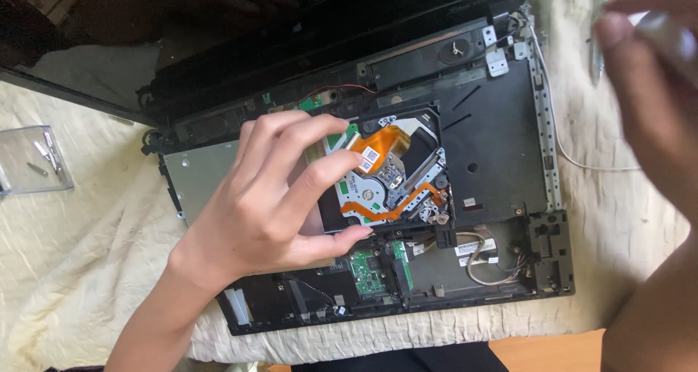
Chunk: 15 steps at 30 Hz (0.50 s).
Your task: Repairing a laptop by removing internal components and reconnecting internal cables using a small tool.
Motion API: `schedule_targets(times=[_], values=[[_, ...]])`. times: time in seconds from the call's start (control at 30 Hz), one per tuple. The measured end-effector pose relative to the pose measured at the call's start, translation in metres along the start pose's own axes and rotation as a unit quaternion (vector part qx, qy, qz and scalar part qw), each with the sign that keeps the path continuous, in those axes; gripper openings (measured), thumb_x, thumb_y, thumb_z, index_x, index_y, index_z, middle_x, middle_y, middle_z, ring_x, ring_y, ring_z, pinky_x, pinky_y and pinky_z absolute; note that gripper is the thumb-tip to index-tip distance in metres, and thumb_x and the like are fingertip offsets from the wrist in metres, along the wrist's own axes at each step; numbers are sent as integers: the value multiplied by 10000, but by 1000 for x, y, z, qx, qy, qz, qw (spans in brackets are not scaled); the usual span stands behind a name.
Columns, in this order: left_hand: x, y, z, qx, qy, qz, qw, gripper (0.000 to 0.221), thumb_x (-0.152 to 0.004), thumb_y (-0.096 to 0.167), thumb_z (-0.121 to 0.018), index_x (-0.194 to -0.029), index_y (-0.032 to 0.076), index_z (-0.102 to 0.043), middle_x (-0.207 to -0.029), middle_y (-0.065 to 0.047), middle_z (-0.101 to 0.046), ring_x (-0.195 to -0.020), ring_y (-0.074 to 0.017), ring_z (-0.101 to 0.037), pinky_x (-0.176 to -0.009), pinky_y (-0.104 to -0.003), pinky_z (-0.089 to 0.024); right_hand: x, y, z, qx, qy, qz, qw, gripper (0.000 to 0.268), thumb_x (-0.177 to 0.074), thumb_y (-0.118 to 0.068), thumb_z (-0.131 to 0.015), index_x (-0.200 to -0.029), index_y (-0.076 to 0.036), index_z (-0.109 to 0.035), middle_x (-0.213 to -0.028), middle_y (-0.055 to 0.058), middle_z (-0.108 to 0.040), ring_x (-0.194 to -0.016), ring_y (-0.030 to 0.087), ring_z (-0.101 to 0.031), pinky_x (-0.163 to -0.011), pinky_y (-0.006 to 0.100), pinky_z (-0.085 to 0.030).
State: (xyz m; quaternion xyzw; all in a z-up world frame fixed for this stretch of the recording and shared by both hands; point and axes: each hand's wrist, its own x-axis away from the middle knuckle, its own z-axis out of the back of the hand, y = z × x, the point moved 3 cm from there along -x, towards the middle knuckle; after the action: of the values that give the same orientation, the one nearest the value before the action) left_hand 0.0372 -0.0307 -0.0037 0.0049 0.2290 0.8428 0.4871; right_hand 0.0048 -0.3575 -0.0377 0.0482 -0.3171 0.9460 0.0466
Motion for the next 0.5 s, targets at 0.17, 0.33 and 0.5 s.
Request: schedule_targets(times=[0.17,0.33,0.5], values=[[-1,-1,-1,25,13,-6,1000,483,-966,451,-710,-1130,15,-583,-1233,-277,-611,-1070,-435,-593,-867,-498,-462,-6,-54,1,-28,-69,38,996,146,-1134,-36,-697,-1253,48,-698,-723,154,-570,-440,201,-412,-442,328,-327],[0,-3,-3,53,22,4,998,530,-928,440,-783,-1116,-1,-556,-1235,-286,-606,-1082,-447,-591,-882,-515,-475,-4,-68,5,4,-90,55,994,122,-1046,-112,-709,-1150,-56,-741,-724,91,-683,-508,170,-640,-477,297,-460],[-1,-3,-4,42,11,28,999,582,-908,487,-815,-1136,9,-573,-1229,-256,-587,-1105,-410,-567,-890,-506,-491,-2,-75,4,33,-136,40,989,221,-939,-220,-715,-1141,-151,-774,-735,33,-779,-551,150,-756,-513,308,-548]])
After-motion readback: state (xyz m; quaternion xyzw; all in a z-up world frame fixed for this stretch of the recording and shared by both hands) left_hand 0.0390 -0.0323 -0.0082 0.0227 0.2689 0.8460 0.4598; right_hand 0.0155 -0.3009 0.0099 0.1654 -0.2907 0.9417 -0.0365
